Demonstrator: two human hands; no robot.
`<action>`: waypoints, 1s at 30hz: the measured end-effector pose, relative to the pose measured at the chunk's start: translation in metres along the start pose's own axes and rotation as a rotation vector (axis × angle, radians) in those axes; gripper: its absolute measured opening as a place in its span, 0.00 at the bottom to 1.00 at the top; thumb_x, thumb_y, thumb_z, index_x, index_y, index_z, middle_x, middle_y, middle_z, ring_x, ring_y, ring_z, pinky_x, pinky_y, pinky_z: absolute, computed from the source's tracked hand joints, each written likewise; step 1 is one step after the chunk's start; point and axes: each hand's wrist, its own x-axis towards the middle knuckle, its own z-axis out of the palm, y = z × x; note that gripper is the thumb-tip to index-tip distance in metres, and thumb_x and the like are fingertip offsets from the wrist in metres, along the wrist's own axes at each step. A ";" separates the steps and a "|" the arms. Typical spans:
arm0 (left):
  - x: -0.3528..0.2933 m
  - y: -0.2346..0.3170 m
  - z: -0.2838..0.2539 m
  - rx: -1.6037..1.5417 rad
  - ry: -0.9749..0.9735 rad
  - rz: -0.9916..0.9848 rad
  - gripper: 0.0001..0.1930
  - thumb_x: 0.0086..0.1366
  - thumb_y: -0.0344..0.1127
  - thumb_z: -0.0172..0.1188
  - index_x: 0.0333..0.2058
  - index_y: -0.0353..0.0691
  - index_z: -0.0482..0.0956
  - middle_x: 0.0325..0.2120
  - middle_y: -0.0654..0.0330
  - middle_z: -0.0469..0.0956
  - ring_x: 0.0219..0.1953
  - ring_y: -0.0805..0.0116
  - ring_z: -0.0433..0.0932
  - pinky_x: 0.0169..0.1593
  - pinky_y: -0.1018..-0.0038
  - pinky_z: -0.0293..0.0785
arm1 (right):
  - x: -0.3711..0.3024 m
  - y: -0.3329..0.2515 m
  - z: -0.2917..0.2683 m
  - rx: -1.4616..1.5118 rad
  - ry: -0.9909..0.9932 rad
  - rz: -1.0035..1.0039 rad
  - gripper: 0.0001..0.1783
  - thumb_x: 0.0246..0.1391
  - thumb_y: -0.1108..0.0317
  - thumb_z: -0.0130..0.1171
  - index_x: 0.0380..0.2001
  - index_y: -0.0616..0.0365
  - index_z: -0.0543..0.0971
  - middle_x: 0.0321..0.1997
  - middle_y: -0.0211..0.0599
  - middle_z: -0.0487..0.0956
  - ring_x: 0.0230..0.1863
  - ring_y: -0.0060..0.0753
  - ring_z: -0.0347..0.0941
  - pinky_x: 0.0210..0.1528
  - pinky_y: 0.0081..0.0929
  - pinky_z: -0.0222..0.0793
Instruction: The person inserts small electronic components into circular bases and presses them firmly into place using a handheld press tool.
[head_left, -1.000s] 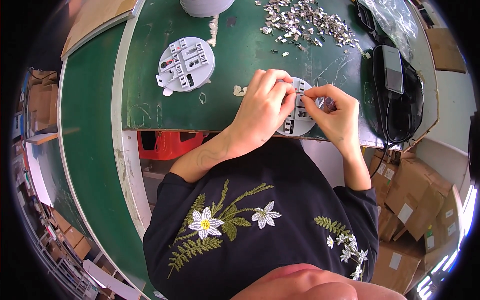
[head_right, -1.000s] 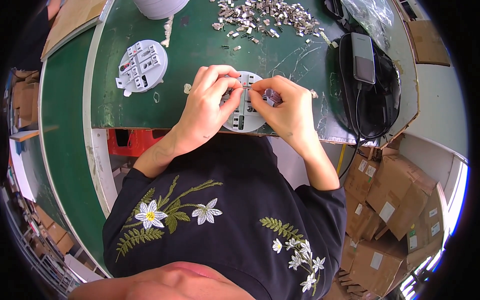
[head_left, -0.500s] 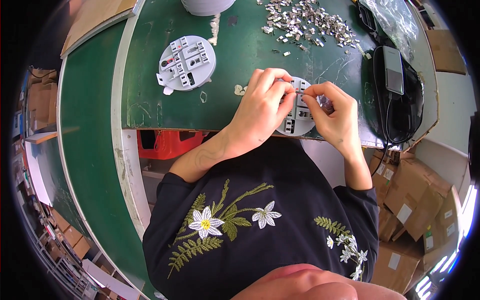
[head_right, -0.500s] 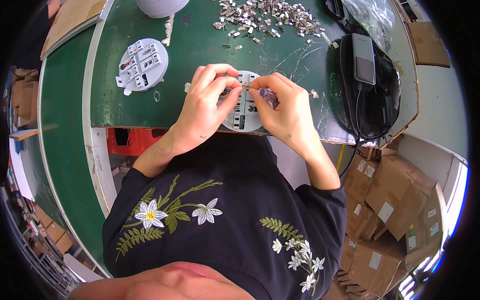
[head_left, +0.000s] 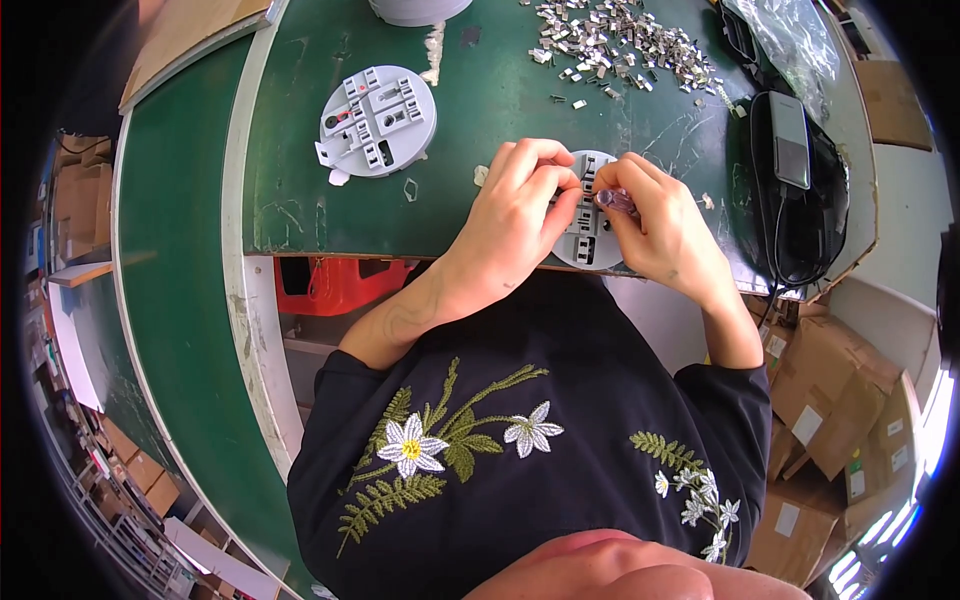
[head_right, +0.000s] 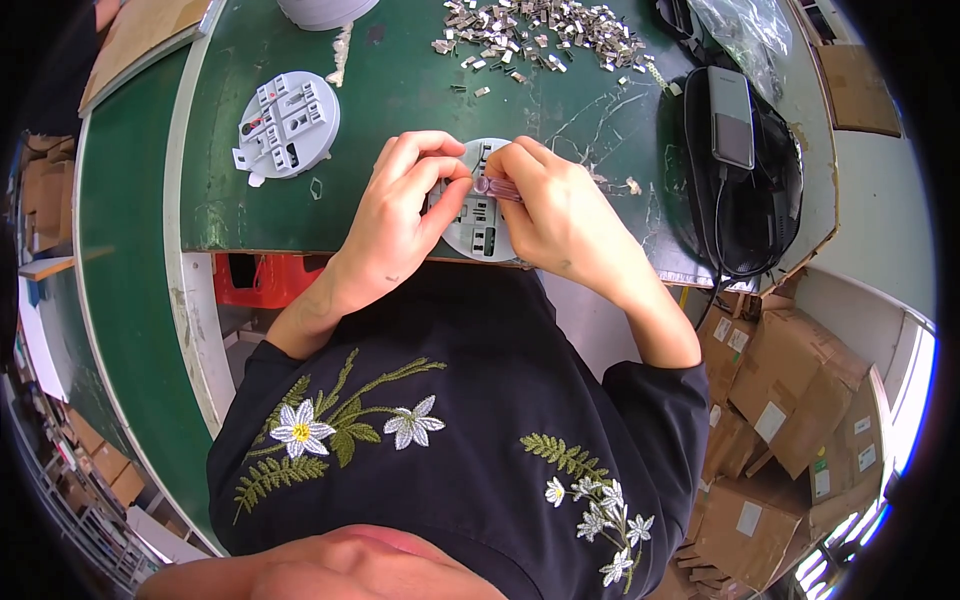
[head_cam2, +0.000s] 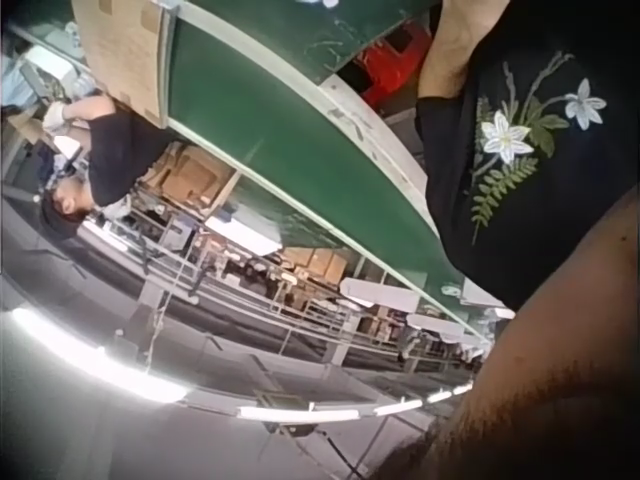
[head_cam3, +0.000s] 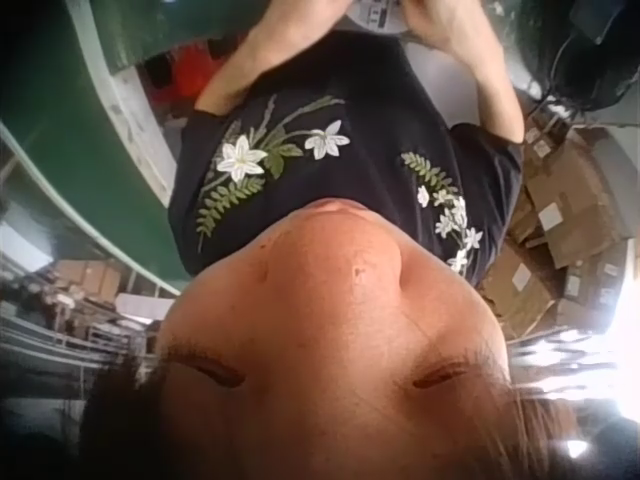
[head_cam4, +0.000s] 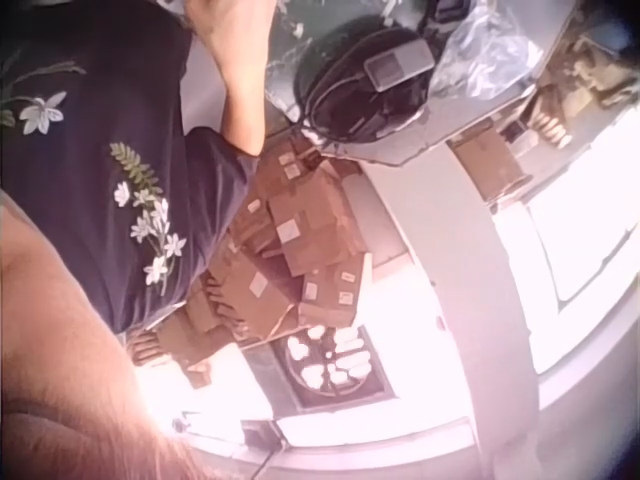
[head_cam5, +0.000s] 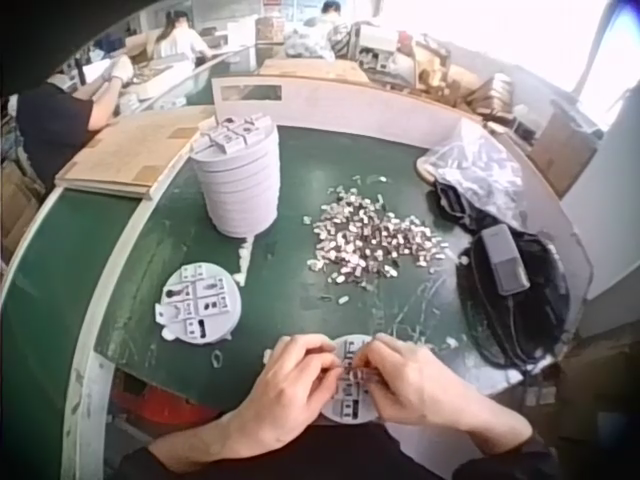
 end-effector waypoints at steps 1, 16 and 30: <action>0.000 0.000 0.000 -0.002 0.000 0.000 0.08 0.55 0.20 0.62 0.33 0.37 0.76 0.45 0.58 0.72 0.42 0.61 0.71 0.46 0.72 0.70 | 0.000 0.000 0.000 -0.001 0.000 0.001 0.09 0.45 0.85 0.53 0.32 0.64 0.74 0.30 0.37 0.74 0.22 0.32 0.63 0.26 0.26 0.61; -0.001 -0.002 -0.003 -0.026 -0.029 0.005 0.10 0.55 0.19 0.62 0.36 0.35 0.77 0.45 0.57 0.71 0.43 0.60 0.70 0.46 0.71 0.71 | 0.015 -0.021 -0.005 -0.318 -0.168 -0.055 0.10 0.44 0.83 0.57 0.34 0.67 0.76 0.30 0.43 0.76 0.21 0.39 0.63 0.25 0.31 0.64; 0.019 -0.003 -0.006 0.108 -0.166 0.238 0.05 0.55 0.23 0.63 0.32 0.37 0.80 0.37 0.61 0.76 0.39 0.64 0.73 0.44 0.74 0.73 | -0.004 -0.018 -0.031 0.382 0.200 0.259 0.06 0.49 0.81 0.63 0.32 0.63 0.83 0.20 0.22 0.74 0.19 0.09 0.60 0.19 0.07 0.49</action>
